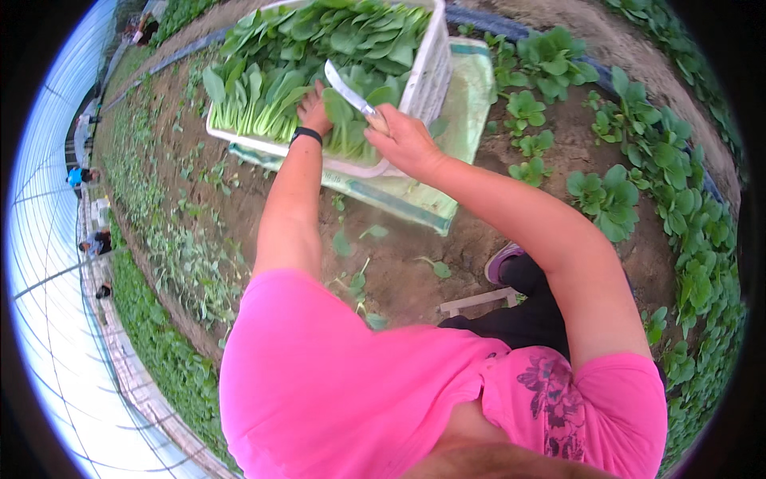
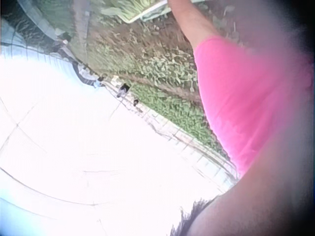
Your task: The person harvests vegetables by cutting the base of the plants with a knife, gathering the leaves into a bunch, and placing them into a crate.
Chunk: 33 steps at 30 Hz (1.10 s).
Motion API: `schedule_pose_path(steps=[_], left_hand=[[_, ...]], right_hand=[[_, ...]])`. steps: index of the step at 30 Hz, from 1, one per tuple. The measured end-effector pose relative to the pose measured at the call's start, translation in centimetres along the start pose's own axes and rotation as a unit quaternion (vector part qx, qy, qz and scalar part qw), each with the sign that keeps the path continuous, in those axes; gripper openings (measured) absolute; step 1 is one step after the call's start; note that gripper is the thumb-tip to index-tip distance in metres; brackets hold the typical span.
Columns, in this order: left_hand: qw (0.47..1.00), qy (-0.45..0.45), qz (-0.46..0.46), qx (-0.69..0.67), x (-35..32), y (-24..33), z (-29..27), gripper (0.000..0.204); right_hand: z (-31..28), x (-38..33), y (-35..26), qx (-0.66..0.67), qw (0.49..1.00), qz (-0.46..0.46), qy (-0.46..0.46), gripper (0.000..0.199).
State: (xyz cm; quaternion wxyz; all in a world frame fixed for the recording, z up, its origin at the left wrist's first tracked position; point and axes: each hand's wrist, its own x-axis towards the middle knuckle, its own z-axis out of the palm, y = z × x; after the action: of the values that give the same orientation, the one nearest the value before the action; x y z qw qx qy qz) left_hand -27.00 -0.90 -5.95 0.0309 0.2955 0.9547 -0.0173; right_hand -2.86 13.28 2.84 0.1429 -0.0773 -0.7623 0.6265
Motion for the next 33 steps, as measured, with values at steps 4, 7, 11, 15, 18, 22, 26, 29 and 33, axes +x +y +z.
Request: schedule_pose_path(steps=[4,7,11,15,18,22,26,29,33], left_hand=[[0.999,0.001,-0.034,0.002,0.9,-2.3,-1.6,0.08],[0.936,0.041,-0.013,-0.348,-0.1,-4.4,-7.6,0.084],[0.936,0.209,0.025,-0.281,-2.4,1.1,-17.9,0.068],[0.756,0.222,0.366,-0.496,-14.3,19.2,-28.1,0.062],[0.533,0.257,0.67,-0.448,-24.2,29.5,-36.0,0.059],[0.455,0.157,0.777,-0.406,-31.5,37.5,-37.9,0.059],[0.421,0.055,0.794,-0.436,-34.1,44.4,-36.4,0.059],[0.418,0.004,0.812,-0.408,-36.0,45.9,-39.9,0.059],[0.42,-0.126,0.796,-0.416,-38.6,49.1,-37.7,0.059]], right_hand=[[-7.9,-3.7,-3.6,-0.016,0.999,-0.018,-0.035,0.026],[-16.2,-9.2,-6.8,0.018,0.999,0.044,0.009,0.031],[-30.3,-22.1,-7.4,-0.084,0.975,0.11,0.174,0.025],[-35.7,-34.7,-9.3,-0.184,0.906,0.267,0.271,0.022],[-36.7,-40.0,-11.3,-0.205,0.888,0.274,0.307,0.021],[-38.0,-47.2,-14.5,-0.136,0.895,0.225,0.36,0.021],[-38.3,-54.2,-18.7,-0.242,0.822,0.266,0.441,0.022],[-37.7,-59.0,-19.6,-0.279,0.779,0.261,0.497,0.028],[-35.3,-64.8,-16.9,-0.191,0.739,0.264,0.59,0.019]])
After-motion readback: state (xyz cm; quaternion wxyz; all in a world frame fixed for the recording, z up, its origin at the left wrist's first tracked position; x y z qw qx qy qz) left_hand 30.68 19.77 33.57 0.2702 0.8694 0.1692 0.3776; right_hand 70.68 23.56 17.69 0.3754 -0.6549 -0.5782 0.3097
